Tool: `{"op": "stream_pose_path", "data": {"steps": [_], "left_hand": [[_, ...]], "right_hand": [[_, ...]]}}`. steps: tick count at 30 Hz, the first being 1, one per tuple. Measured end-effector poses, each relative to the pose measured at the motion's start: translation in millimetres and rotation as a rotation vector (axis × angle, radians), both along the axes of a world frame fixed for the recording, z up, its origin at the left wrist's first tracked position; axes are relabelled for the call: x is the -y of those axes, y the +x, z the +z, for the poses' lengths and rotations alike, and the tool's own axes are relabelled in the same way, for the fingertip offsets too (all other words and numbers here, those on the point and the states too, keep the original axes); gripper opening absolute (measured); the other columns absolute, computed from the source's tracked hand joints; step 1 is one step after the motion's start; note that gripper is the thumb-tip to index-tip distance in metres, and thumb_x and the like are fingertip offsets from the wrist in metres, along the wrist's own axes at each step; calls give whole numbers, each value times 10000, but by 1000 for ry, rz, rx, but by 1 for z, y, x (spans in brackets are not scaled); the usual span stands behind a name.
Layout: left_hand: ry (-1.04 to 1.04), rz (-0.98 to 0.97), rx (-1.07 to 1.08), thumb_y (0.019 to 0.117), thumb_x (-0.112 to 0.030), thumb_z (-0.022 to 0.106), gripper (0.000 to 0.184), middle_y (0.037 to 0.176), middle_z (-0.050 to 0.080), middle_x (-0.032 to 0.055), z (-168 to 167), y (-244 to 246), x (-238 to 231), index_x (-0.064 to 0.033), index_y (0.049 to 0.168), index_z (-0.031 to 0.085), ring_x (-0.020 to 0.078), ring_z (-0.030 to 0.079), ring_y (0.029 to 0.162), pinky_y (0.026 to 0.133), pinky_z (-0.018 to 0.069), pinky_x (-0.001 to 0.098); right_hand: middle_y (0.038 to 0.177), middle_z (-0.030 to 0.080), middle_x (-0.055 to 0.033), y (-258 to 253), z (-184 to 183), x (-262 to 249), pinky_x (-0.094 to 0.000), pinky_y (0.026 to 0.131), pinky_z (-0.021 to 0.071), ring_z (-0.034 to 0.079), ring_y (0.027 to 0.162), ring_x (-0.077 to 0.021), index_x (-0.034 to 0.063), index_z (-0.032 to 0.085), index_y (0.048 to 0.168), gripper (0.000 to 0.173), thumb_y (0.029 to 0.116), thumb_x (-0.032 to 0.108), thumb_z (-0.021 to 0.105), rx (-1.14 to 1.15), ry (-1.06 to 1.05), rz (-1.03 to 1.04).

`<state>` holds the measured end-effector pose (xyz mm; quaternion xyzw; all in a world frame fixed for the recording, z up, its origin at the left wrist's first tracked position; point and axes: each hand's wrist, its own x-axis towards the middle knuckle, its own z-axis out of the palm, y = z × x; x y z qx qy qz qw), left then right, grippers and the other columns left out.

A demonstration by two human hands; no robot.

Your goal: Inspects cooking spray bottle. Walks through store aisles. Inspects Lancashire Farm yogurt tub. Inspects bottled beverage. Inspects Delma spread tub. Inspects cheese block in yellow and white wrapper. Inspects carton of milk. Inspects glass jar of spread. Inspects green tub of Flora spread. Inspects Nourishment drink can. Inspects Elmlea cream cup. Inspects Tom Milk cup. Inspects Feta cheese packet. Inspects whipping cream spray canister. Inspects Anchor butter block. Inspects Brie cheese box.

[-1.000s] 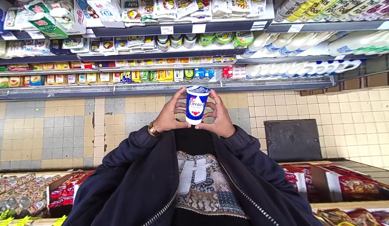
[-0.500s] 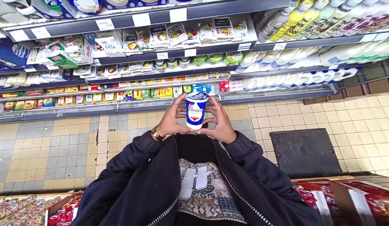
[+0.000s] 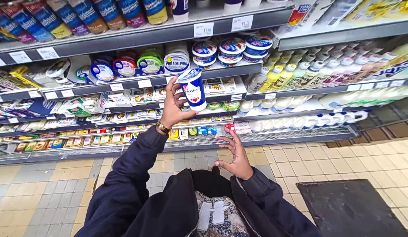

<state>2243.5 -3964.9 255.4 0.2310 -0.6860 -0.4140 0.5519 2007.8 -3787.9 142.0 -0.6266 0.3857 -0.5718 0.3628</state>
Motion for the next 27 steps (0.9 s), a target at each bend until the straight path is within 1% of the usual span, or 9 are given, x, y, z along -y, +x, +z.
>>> {"op": "stream_pose_path", "data": {"steps": [2, 5, 7, 9, 11, 14, 20, 25, 27], "left_hand": [[-66, 64, 30, 567, -92, 974, 1306, 1470, 463, 186, 31, -16, 26, -122, 1578, 148, 321, 647, 1180, 879, 636, 486], [-162, 135, 88, 615, -69, 942, 1254, 1485, 442, 166, 71, -36, 55, -207, 1590, 166, 348, 628, 1182, 783, 643, 488], [-220, 200, 94, 647, 8, 909, 1213, 1450, 451, 197, 93, -53, 83, -137, 1589, 159, 359, 631, 1163, 771, 635, 476], [-311, 266, 61, 579, -48, 954, 1275, 1421, 467, 215, 110, -73, 129, -41, 1576, 159, 339, 651, 1156, 813, 655, 475], [-336, 328, 78, 566, -60, 959, 1282, 1413, 468, 232, 125, -89, 157, -16, 1582, 180, 321, 658, 1141, 792, 657, 448], [-332, 392, 139, 562, -32, 931, 1258, 1441, 459, 227, 138, -107, 183, -35, 1583, 197, 315, 644, 1170, 793, 653, 433], [-377, 536, 199, 525, -17, 939, 1255, 1510, 418, 243, 149, -134, 215, -32, 1572, 249, 314, 653, 1142, 796, 640, 428], [-336, 698, 402, 519, -102, 956, 1280, 1477, 484, 232, 156, -140, 229, -28, 1580, 243, 325, 593, 1260, 986, 564, 455], [-324, 735, 453, 513, -105, 955, 1280, 1445, 510, 230, 160, -140, 230, -30, 1578, 248, 332, 605, 1232, 979, 561, 463]], "right_hand": [[1611, 330, -184, -18, -2, 4, -434, 923, 613, 579, 1293, -312, 152, 265, 1606, 1115, 735, 419, 907, -8, -9, -27], [1620, 320, -182, -42, -5, 6, -426, 904, 618, 604, 1260, -306, 157, 273, 1602, 1103, 738, 449, 895, 0, 4, -61], [1618, 333, -182, -59, -7, 8, -410, 891, 616, 620, 1237, -293, 159, 278, 1601, 1101, 742, 492, 880, -7, 7, -89], [1600, 351, -186, -76, -11, 10, -408, 895, 615, 624, 1217, -294, 157, 266, 1605, 1100, 750, 492, 872, -13, -2, -94], [1588, 367, -194, -92, -15, 11, -410, 909, 612, 629, 1212, -296, 158, 257, 1610, 1108, 750, 495, 869, -21, -2, -109], [1603, 361, -170, -114, -17, 13, -415, 925, 605, 630, 1217, -293, 215, 258, 1613, 1105, 743, 525, 865, -25, 3, -131], [1616, 351, -150, -150, -23, 17, -410, 956, 595, 618, 1244, -287, 222, 258, 1613, 1082, 760, 522, 853, -5, -4, -127], [1615, 348, -155, -170, -26, 16, -428, 981, 583, 602, 1267, -300, 230, 255, 1614, 1065, 773, 543, 830, -1, 7, -117], [1601, 367, -164, -176, -30, 15, -426, 972, 585, 607, 1258, -298, 231, 260, 1610, 1062, 771, 556, 826, 0, 11, -123]]}}
